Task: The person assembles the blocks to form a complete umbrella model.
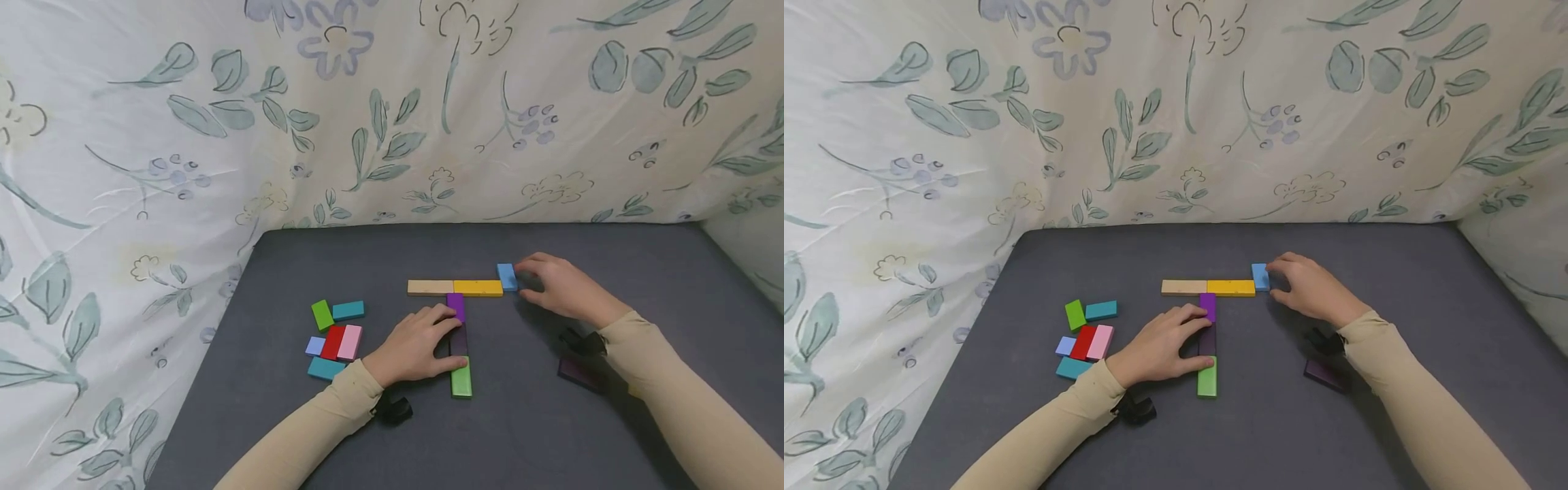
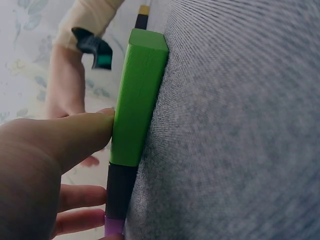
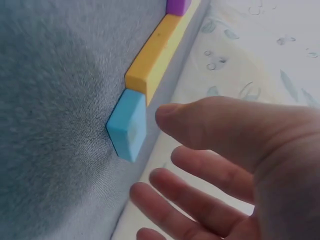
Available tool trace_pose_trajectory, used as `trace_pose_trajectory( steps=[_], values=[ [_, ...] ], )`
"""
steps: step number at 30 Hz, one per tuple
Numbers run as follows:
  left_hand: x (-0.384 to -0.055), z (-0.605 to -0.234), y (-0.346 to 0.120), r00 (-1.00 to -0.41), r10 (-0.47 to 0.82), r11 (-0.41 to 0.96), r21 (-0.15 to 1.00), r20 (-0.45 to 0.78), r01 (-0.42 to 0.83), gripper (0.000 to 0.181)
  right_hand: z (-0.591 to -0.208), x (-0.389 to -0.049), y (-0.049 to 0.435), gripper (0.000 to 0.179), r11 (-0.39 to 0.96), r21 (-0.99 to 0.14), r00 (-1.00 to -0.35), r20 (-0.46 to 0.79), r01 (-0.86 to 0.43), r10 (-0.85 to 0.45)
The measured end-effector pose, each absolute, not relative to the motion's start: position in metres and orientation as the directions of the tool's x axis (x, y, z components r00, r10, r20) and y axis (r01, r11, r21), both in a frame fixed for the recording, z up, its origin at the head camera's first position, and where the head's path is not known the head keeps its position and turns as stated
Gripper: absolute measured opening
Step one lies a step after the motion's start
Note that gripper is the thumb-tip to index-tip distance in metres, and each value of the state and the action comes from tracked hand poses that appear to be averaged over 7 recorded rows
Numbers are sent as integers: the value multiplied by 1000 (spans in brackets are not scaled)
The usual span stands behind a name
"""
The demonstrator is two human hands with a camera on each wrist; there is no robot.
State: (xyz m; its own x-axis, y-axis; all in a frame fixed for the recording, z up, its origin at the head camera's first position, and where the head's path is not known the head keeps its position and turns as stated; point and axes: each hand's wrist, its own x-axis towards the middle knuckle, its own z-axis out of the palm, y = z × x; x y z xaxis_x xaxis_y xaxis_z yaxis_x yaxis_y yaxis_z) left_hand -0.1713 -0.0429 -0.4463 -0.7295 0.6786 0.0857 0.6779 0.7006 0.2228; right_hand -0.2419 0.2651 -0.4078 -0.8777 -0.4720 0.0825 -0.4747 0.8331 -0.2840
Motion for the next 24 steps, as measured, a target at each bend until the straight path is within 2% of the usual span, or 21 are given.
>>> trace_pose_trajectory(
  steps=[11, 24],
  values=[
    [-171, -445, -43, -730, 678, 703, 215, 85, 678, 68, -407, -189, 292, 44, 848, -215, -874, 83, -485, -479],
    [-172, -447, -44, -732, 677, 703, 227, 77, 674, 68, -417, -140, 314, 40, 875, -241, -902, 14, -421, -431]
  ],
)
